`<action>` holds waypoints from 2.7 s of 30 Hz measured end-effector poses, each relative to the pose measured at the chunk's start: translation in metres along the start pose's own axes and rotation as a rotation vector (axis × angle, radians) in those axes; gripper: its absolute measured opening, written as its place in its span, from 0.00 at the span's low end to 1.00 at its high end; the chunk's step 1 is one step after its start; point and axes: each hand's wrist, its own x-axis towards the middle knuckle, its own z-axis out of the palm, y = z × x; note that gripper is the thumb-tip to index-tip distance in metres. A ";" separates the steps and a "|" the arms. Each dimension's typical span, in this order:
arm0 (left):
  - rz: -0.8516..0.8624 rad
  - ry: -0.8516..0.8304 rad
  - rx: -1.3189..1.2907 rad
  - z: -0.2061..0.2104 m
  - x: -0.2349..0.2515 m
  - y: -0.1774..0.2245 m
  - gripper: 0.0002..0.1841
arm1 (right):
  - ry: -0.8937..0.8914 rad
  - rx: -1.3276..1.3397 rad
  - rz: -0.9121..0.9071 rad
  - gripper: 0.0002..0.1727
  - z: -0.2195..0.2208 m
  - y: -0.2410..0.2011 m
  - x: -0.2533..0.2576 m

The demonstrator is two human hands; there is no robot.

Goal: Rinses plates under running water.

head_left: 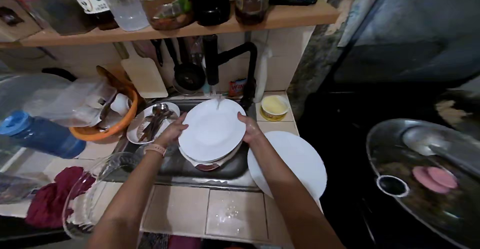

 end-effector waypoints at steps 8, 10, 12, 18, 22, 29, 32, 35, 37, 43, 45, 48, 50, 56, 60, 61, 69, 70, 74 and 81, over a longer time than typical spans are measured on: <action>0.000 0.163 0.774 0.065 0.019 0.034 0.44 | 0.096 -0.046 -0.112 0.24 0.021 0.010 -0.018; -0.017 0.060 0.708 0.084 0.005 0.050 0.46 | 0.105 -0.101 -0.126 0.25 0.028 0.014 -0.015; 0.065 -0.047 0.572 0.101 -0.004 0.055 0.43 | 0.104 -0.213 -0.137 0.26 0.035 0.012 -0.022; 0.087 -0.114 0.370 0.116 0.017 0.022 0.39 | 0.125 -0.458 -0.123 0.27 0.038 -0.013 -0.048; -0.140 -0.093 0.368 0.092 0.014 0.015 0.36 | 0.157 -0.304 -0.132 0.26 0.015 -0.026 -0.069; -0.217 -0.135 0.246 0.102 -0.007 0.052 0.25 | 0.280 -0.196 -0.182 0.24 -0.077 -0.008 -0.095; -0.202 -0.207 0.294 0.125 -0.003 0.056 0.26 | 0.382 -0.397 -0.253 0.24 -0.116 0.002 -0.106; -0.155 -0.310 0.327 0.143 0.015 0.040 0.28 | 0.493 -0.557 -0.261 0.20 -0.154 0.008 -0.110; -0.090 -0.346 0.404 0.160 0.014 0.032 0.26 | 0.546 -0.665 -0.207 0.22 -0.172 0.006 -0.119; -0.110 -0.399 0.616 0.205 0.008 0.044 0.25 | 0.645 -0.825 -0.106 0.27 -0.201 -0.006 -0.130; -0.115 -0.399 0.638 0.215 0.006 0.042 0.26 | 0.680 -0.875 -0.097 0.25 -0.207 -0.009 -0.129; -0.143 -0.420 0.644 0.224 -0.001 0.052 0.25 | 0.698 -0.992 -0.060 0.26 -0.213 -0.013 -0.127; -0.135 -0.413 0.684 0.228 0.004 0.046 0.26 | 0.705 -1.080 -0.006 0.27 -0.210 -0.015 -0.127; -0.055 -0.455 0.845 0.226 -0.014 0.064 0.20 | 0.742 -1.332 0.229 0.32 -0.185 -0.023 -0.124; 0.022 -0.459 0.986 0.227 -0.013 0.071 0.20 | 0.695 -1.480 0.390 0.35 -0.179 -0.036 -0.123; 0.047 -0.428 0.992 0.225 -0.014 0.073 0.18 | 0.671 -1.504 0.411 0.35 -0.181 -0.038 -0.122; 0.060 -0.306 1.065 0.169 -0.019 0.066 0.10 | 0.518 -1.690 0.529 0.35 -0.186 -0.048 -0.118; 0.016 -0.341 1.084 0.167 -0.020 0.067 0.10 | 0.512 -1.702 0.537 0.35 -0.186 -0.048 -0.118; -0.010 -0.424 1.126 0.162 -0.023 0.055 0.11 | 0.489 -1.724 0.572 0.35 -0.188 -0.049 -0.113; 0.044 -0.559 1.140 0.147 -0.016 0.044 0.15 | 0.455 -1.747 0.612 0.36 -0.192 -0.053 -0.107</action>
